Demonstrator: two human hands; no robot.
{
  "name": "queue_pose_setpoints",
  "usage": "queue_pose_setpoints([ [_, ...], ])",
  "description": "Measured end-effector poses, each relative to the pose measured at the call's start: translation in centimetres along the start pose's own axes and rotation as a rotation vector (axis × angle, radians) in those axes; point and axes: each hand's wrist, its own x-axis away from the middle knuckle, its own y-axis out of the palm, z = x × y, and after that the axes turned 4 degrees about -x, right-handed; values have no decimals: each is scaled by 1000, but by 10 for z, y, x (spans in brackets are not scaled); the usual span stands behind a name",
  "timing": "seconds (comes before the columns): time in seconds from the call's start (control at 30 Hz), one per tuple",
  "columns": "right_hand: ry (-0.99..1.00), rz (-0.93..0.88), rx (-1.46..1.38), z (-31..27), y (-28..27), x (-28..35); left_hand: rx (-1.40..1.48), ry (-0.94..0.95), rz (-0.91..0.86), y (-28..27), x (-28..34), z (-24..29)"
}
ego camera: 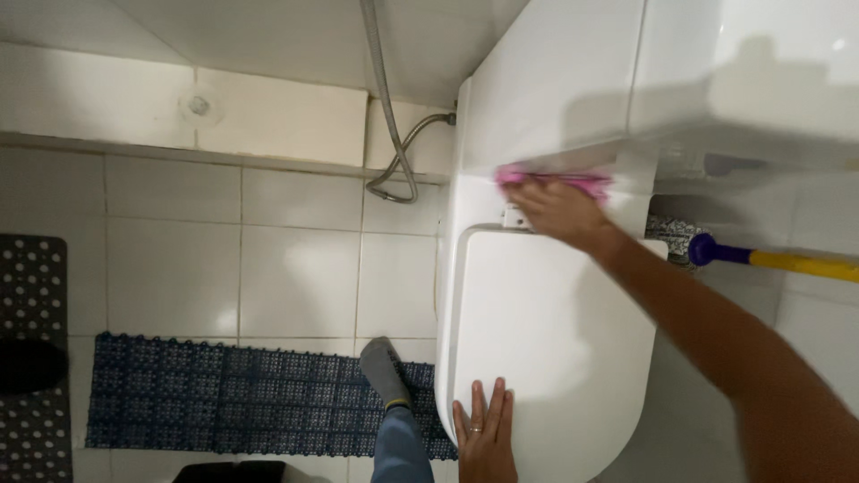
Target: The person cleans the bathroom by wiping the white tiled walls and the toilet with a pink cloth. They start by cleaning the lower wall tiles near the floor, then move to the upper wall tiles, and finally wipe the toilet seat and tank.
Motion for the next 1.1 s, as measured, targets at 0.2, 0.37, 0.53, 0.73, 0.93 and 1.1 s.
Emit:
queue_pose_setpoints([
  [0.2, 81, 118, 259, 27, 11, 103, -44, -22, 89, 2, -1, 1],
  [0.37, 30, 576, 417, 23, -52, 72, -40, -11, 104, -3, -4, 4],
  [0.53, 35, 495, 343, -2, -40, -21, -49, 36, 43, 2, -1, 1],
  [0.73, -18, 298, 200, 13, -5, 55, 1, 35, -35, -2, 3, -2],
  [0.93, 19, 319, 503, 34, -73, 92, 22, 44, -31, -3, 2, -3],
  [1.1, 171, 850, 418, 32, -177, 46, 121, 44, -35, -7, -1, 0],
])
